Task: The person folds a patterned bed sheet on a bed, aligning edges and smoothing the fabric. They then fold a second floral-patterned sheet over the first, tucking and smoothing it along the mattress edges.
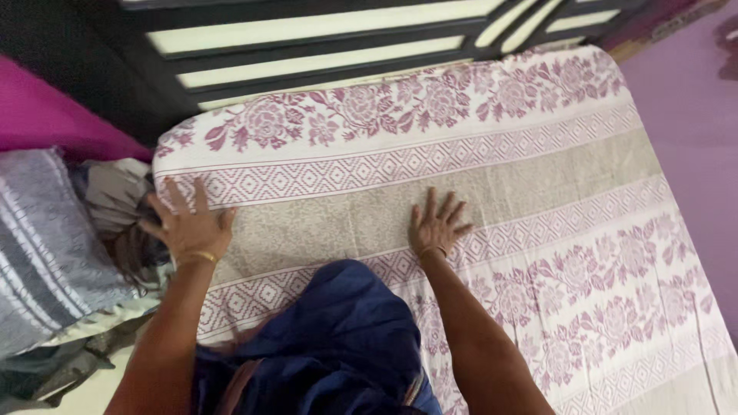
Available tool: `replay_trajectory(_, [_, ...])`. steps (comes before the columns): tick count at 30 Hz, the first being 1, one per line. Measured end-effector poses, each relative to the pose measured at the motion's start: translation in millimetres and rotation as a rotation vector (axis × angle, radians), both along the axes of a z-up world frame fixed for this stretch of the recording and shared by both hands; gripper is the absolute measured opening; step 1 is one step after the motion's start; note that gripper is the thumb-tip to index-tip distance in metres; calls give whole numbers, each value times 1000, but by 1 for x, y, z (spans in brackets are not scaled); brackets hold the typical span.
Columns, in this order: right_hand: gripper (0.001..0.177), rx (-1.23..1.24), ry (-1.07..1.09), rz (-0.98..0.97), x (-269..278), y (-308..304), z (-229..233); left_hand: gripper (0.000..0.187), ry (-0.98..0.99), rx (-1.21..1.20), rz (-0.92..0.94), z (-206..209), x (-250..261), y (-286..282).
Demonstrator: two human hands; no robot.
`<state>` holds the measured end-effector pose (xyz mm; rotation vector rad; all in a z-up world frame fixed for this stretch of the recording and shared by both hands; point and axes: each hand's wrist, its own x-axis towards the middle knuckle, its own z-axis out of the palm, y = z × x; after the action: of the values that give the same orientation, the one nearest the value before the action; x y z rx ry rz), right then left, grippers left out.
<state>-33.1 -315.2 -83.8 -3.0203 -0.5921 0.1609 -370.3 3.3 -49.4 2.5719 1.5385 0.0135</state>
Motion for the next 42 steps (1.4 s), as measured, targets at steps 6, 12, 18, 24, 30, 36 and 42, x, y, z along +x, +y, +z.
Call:
replay_trajectory(6, [66,2,95,3,1,0,16,94,20,-247,86,0,-17,-52])
replay_trajectory(12, [69,43,127,51,14,-19,5,95,234,-115,33,1,-14,-49])
replay_trajectory(18, [74,19,144,-212,33,-99,-9,113,287,-235,-15,13,-26,-71])
replay_trajectory(24, [72,11,309,-274,82,-104,8,125,351,-250,18,28,-4,-60])
replay_trajectory(30, [67,7,348,-226,114,-108,21,125,400,-253,67,33,6,-59])
replay_trajectory(36, [63,-15,319,-208,158,-123,17,117,466,-272,41,34,9,-50])
replay_trajectory(42, [61,-103,285,-294,183,-100,33,103,548,-269,1,26,21,-40])
